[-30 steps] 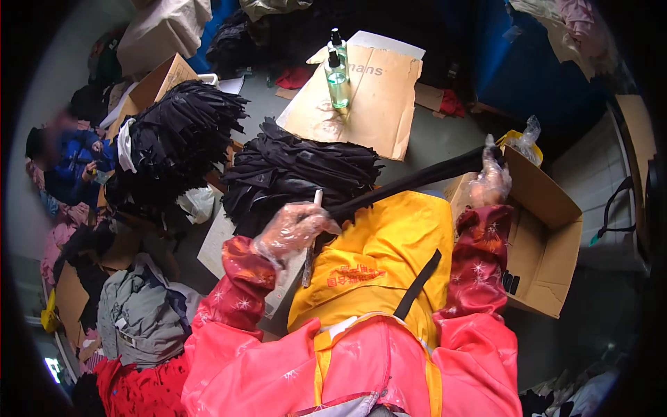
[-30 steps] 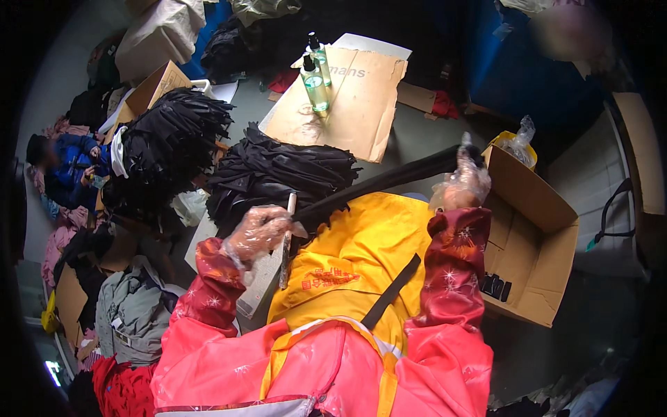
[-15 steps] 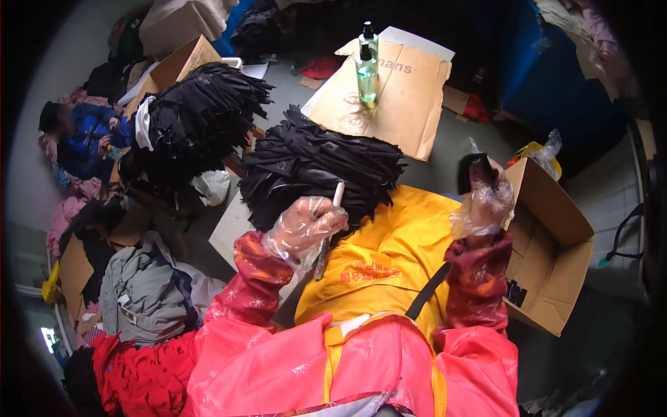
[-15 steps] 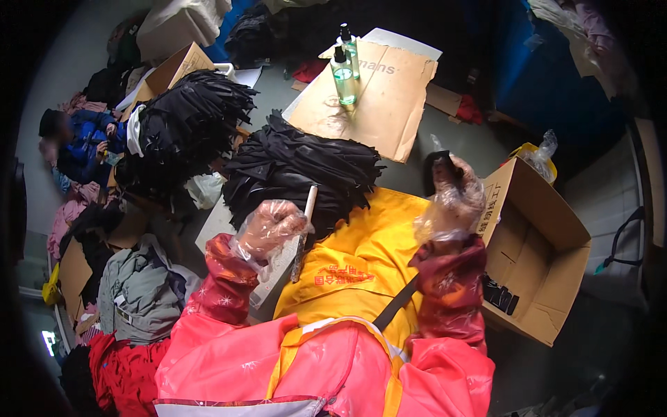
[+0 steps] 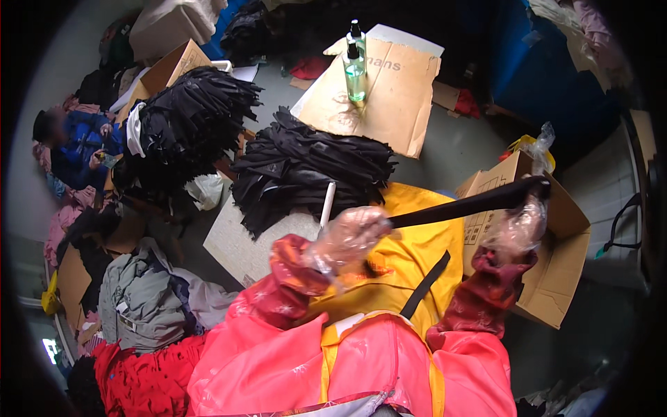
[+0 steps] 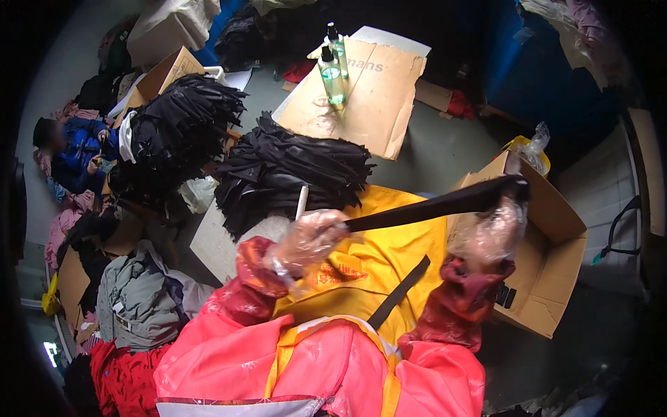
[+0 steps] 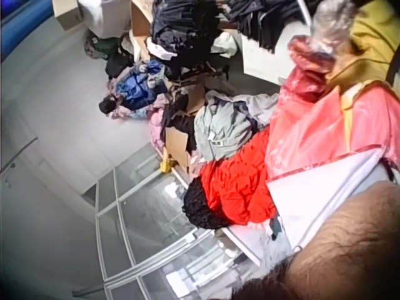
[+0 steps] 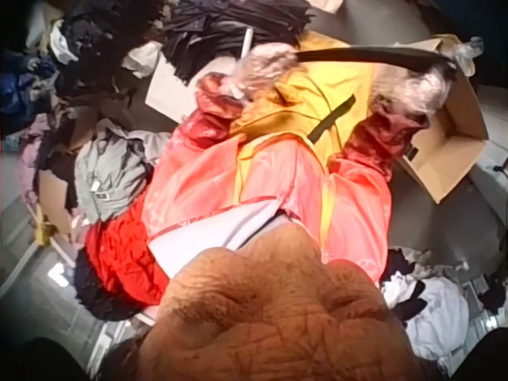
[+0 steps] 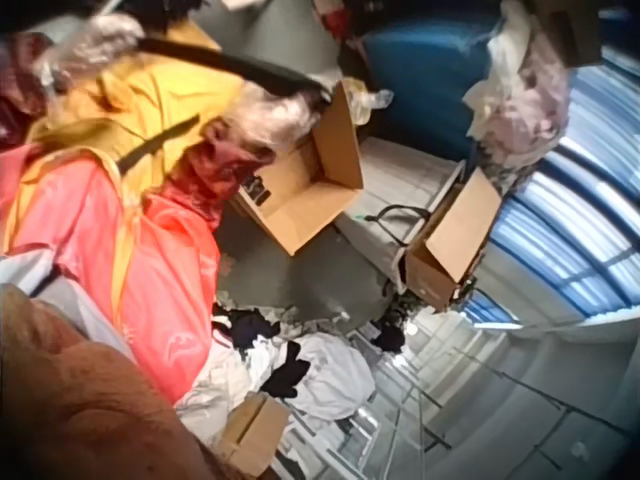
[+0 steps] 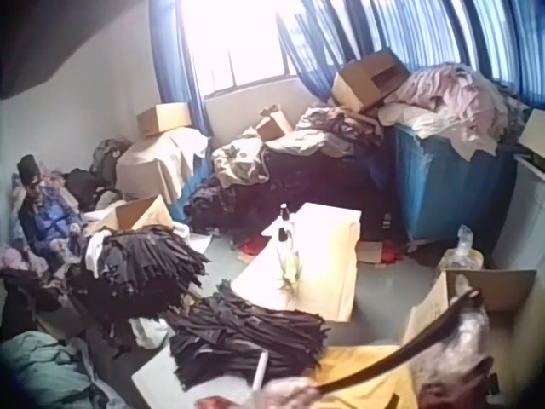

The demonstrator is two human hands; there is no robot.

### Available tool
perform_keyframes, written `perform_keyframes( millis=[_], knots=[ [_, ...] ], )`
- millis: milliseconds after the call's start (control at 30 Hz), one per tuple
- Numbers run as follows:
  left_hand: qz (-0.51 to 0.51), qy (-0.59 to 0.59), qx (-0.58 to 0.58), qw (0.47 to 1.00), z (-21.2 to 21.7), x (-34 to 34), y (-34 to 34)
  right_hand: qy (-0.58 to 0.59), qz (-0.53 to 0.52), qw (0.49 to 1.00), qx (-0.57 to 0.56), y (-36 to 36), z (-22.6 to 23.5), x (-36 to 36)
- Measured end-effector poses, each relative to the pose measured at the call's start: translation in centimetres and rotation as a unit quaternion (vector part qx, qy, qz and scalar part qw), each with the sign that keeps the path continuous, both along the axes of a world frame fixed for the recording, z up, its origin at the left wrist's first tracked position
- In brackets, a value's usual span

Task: Assembling black feathery garment accessories using adhesive and a press tool.

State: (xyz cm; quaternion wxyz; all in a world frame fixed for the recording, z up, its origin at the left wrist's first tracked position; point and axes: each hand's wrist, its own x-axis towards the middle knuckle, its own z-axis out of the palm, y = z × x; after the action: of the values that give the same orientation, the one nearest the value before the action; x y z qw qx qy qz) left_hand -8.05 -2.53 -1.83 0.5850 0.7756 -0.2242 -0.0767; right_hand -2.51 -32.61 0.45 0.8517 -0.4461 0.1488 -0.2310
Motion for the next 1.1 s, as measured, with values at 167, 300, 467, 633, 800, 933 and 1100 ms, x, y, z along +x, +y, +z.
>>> perform_keyframes(
  millis=[167,300,467,633,800,933,1100],
  knots=[
    [0.031,0.069,0.067,0.995,-3.1,-4.6,5.2,0.046,-0.088,0.974,-0.202,-6.8,-7.0,0.6],
    [0.195,0.357,-0.015,0.913,-4.5,-7.2,7.3,0.084,-0.107,0.957,-0.257,-6.7,-8.6,0.9],
    [0.325,0.193,0.125,0.917,-3.7,-6.6,10.1,-0.012,-0.096,0.995,-0.022,-5.1,-5.3,-0.4],
    [0.335,0.112,0.085,0.932,-5.5,-4.7,6.8,0.051,-0.01,0.998,-0.027,0.0,-0.2,-2.0],
    [0.356,0.098,0.23,0.901,-8.6,-4.0,4.6,0.034,0.218,0.975,0.013,8.4,-2.1,-4.2],
    [0.382,0.25,-0.024,0.89,-7.9,-4.1,4.3,0.032,0.28,0.959,-0.034,10.7,-4.4,-4.5],
    [0.326,0.225,-0.171,0.902,-4.7,-4.1,3.4,0.012,0.295,0.948,-0.12,11.6,-6.1,-4.9]
  ],
)
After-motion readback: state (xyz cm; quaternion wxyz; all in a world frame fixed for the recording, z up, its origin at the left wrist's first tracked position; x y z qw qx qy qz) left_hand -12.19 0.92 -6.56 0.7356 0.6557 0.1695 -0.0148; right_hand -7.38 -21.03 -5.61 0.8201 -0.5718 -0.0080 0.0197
